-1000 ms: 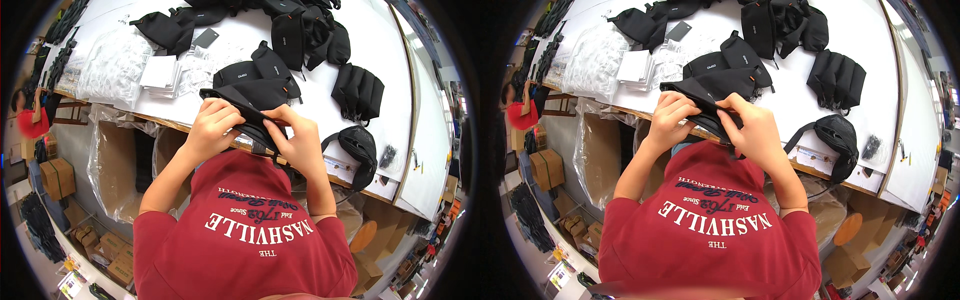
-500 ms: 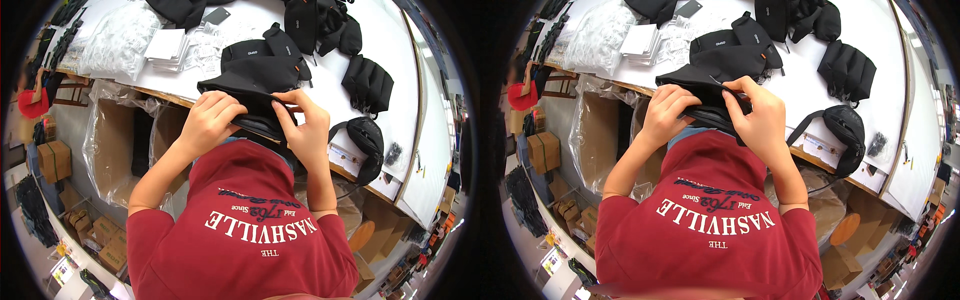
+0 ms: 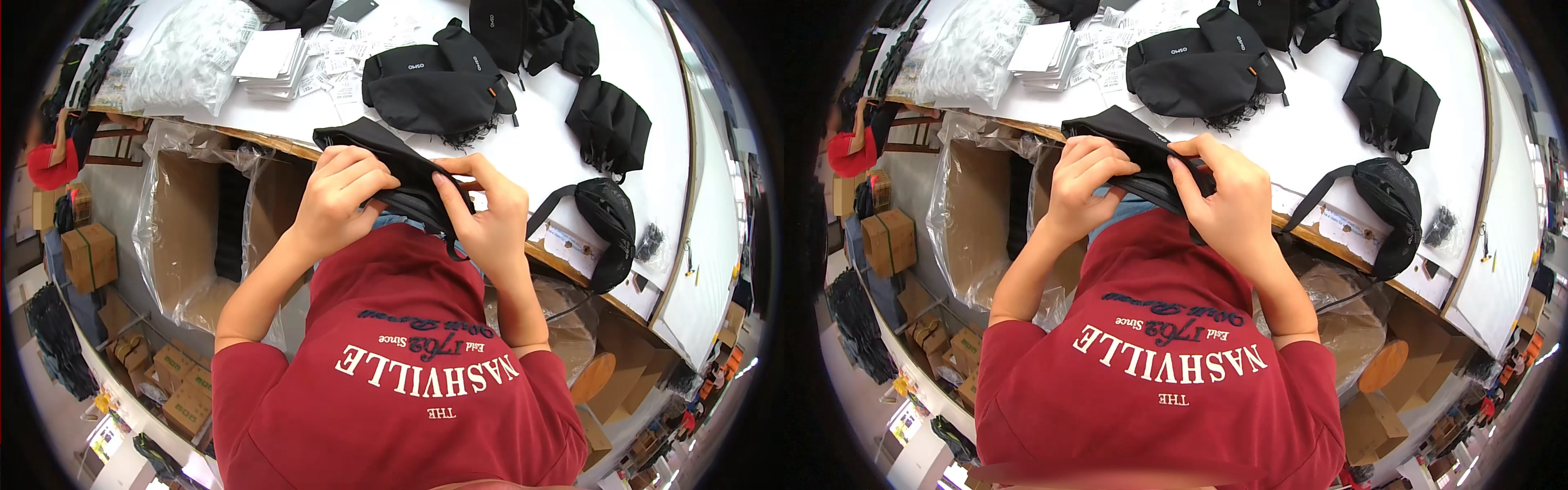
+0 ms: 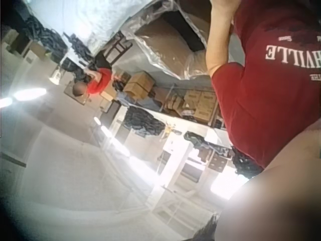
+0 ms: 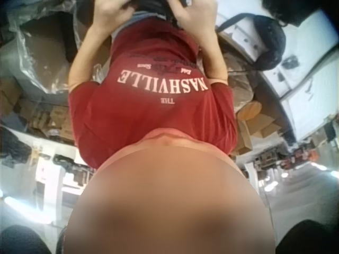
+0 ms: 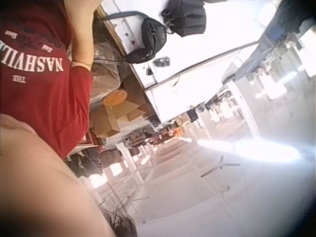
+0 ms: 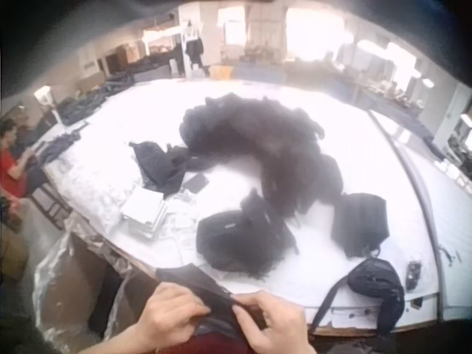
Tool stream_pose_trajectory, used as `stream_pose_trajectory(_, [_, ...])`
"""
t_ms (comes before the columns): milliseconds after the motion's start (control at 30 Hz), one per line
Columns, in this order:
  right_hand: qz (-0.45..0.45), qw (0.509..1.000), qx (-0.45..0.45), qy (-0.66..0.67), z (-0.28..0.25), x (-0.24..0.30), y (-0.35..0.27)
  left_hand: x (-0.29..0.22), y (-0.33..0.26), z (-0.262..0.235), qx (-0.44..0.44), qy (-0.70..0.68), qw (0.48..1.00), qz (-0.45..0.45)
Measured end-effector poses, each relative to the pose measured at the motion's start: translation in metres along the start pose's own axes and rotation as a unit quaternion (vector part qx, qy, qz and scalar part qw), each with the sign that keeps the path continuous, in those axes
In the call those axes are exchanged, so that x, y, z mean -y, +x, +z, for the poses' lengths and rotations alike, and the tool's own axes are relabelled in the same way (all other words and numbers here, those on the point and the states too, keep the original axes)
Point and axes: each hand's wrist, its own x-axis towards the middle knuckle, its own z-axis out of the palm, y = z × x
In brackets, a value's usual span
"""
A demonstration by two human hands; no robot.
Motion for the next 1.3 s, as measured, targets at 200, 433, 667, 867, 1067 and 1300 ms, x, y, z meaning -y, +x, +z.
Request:
stream_pose_trajectory(200, [0.012,1.000,-0.011,0.023,0.010,-0.013,0.006,-0.014,0.000,-0.006,0.264,0.025,0.963,-0.045])
stream_pose_trajectory(433, [0.089,0.952,0.186,0.225,0.016,-0.022,0.004,-0.001,-0.007,-0.013,0.373,-0.129,0.909,-0.132])
stream_pose_trajectory(667, [0.108,0.865,0.457,0.178,-0.018,-0.070,-0.022,0.027,-0.025,-0.034,0.312,-0.330,0.826,-0.335])
stream_pose_trajectory(867, [0.108,0.889,0.437,0.089,-0.023,-0.050,-0.038,0.030,-0.045,-0.036,0.365,-0.427,0.727,-0.395])
stream_pose_trajectory(1067, [0.037,0.902,0.404,-0.144,-0.052,-0.040,-0.042,0.031,-0.044,-0.020,0.384,-0.436,0.718,-0.383])
stream_pose_trajectory(1300, [0.350,0.852,0.179,0.346,-0.087,-0.032,-0.024,0.050,-0.039,-0.023,0.327,-0.371,0.766,-0.410])
